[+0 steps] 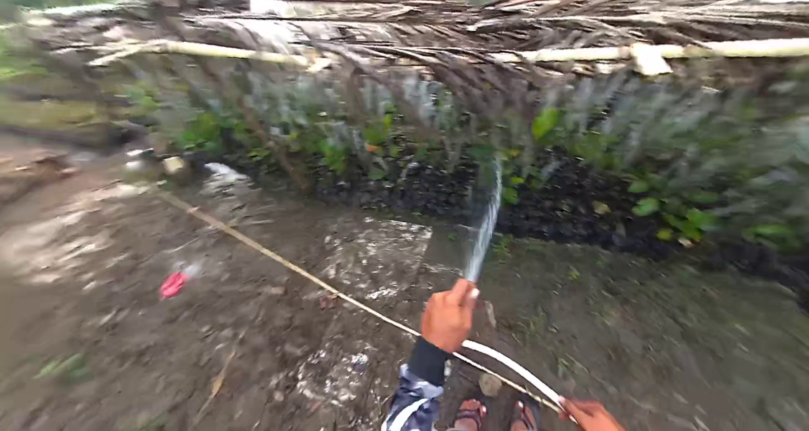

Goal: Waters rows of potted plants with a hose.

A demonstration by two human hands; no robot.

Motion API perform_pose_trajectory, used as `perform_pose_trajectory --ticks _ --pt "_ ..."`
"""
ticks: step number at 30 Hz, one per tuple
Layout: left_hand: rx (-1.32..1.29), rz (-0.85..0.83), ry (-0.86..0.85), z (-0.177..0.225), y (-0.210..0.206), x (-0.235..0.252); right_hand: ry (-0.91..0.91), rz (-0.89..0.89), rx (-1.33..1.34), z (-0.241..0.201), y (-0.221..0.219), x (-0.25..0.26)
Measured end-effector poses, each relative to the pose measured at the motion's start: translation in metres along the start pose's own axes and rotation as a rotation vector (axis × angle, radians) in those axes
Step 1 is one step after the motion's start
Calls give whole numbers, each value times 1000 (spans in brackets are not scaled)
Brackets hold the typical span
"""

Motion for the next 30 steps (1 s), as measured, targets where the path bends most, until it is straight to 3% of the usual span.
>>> perform_pose_trajectory --ticks 3,17,26,30 --pt "28 90 -67 -11 -5 4 -46 4 -15 6 0 13" --pt "61 197 -145 -11 -13 24 -88 -8 33 20 -11 7" --pt "58 199 -117 -9 -14 25 -127 -35 38 18 -5 0" --pt "106 102 -144 -4 -24 23 -92 -1 43 28 -11 10"
Point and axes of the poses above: each hand's wrist, its own x-axis towards the middle knuckle, its own y-axis out of the back of the hand, z = x × y, the point moved 1 cm from there along x, towards the middle knuckle, and after that the axes turned 1 degree about -x, right-handed, at the moved point
